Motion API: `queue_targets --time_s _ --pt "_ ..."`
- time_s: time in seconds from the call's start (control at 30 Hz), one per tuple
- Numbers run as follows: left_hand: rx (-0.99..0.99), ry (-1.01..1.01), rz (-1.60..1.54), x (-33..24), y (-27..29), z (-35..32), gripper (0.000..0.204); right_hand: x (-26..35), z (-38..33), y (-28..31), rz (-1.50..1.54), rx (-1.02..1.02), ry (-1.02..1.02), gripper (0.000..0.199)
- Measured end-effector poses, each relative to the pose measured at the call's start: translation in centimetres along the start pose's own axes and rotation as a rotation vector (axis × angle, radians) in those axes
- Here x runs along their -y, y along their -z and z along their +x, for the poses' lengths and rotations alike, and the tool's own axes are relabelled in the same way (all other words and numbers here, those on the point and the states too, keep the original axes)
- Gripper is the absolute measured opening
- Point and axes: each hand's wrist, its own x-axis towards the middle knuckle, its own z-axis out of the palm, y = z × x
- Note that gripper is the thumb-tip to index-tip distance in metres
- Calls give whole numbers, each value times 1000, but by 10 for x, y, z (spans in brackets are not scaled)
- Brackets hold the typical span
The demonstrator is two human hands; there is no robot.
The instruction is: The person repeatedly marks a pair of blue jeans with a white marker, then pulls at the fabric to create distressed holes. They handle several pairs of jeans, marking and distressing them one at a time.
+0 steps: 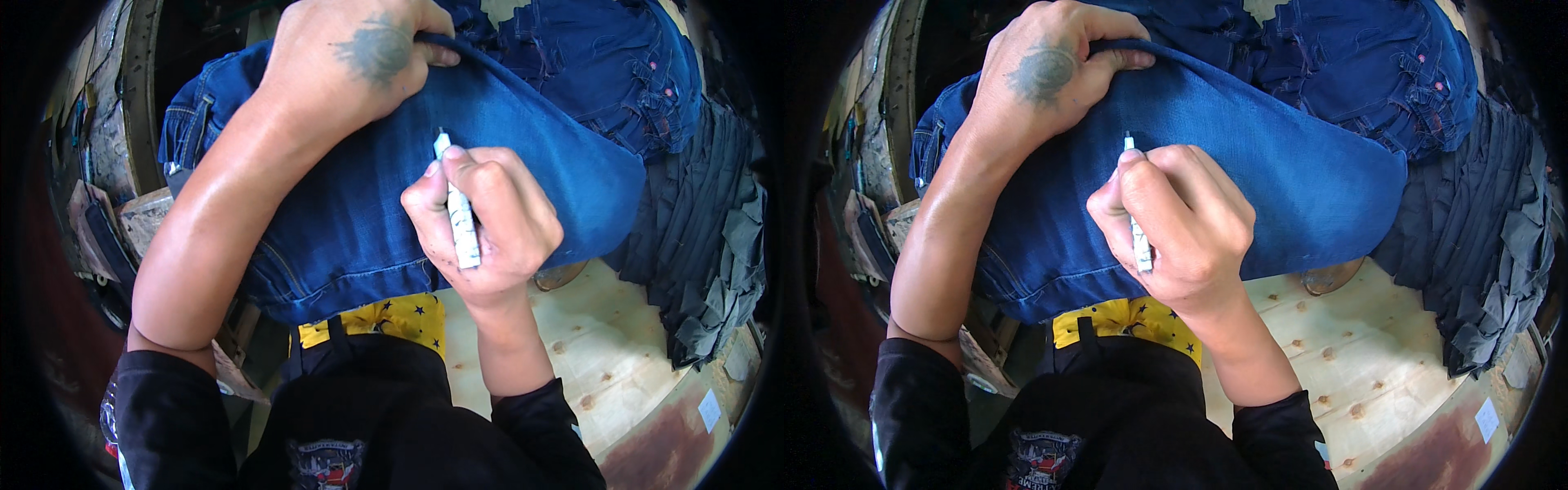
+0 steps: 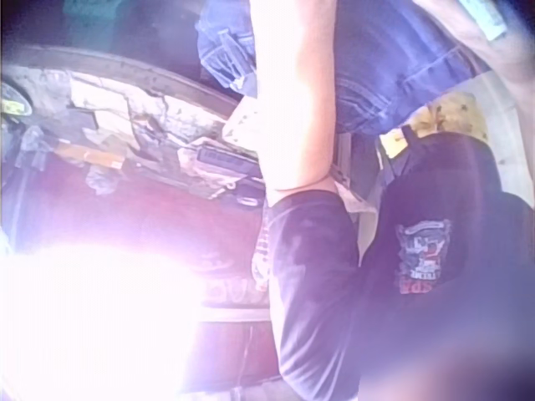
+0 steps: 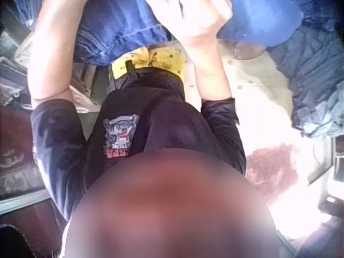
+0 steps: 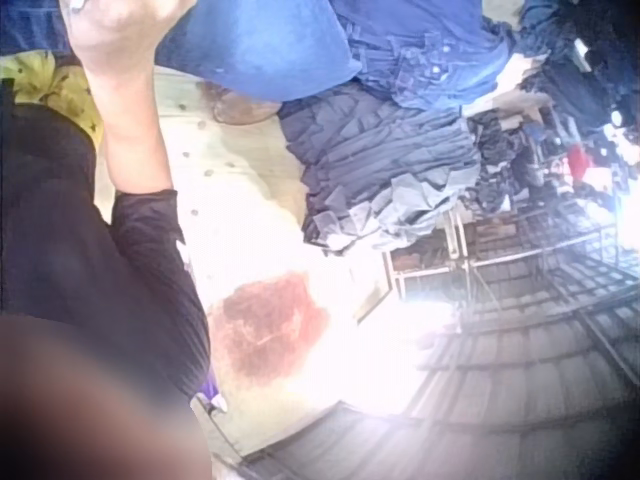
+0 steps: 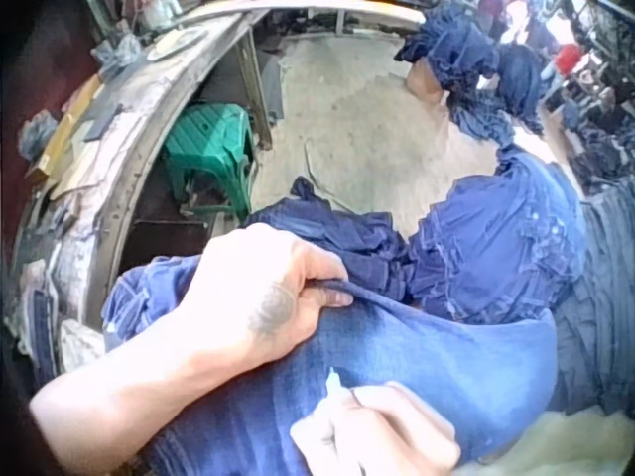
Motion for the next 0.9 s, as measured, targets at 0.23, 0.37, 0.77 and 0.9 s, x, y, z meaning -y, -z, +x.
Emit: queue_targets --time_s 0.23,0.37,0.77,0.9 --pt "-9 -16 8 -5 4 1 17 24 -22 21 35 45 -47 15" --pt "12 2 24 -8 6 1 17 16 -16 22 72 20 -40 21" --pt "-23 -26 -14 -5 2 2 15 15 -15 26 148 72 -62 17" --pt "-15 -15 -17 -1 0 3 15 9 -12 16 85 5 -60 18"
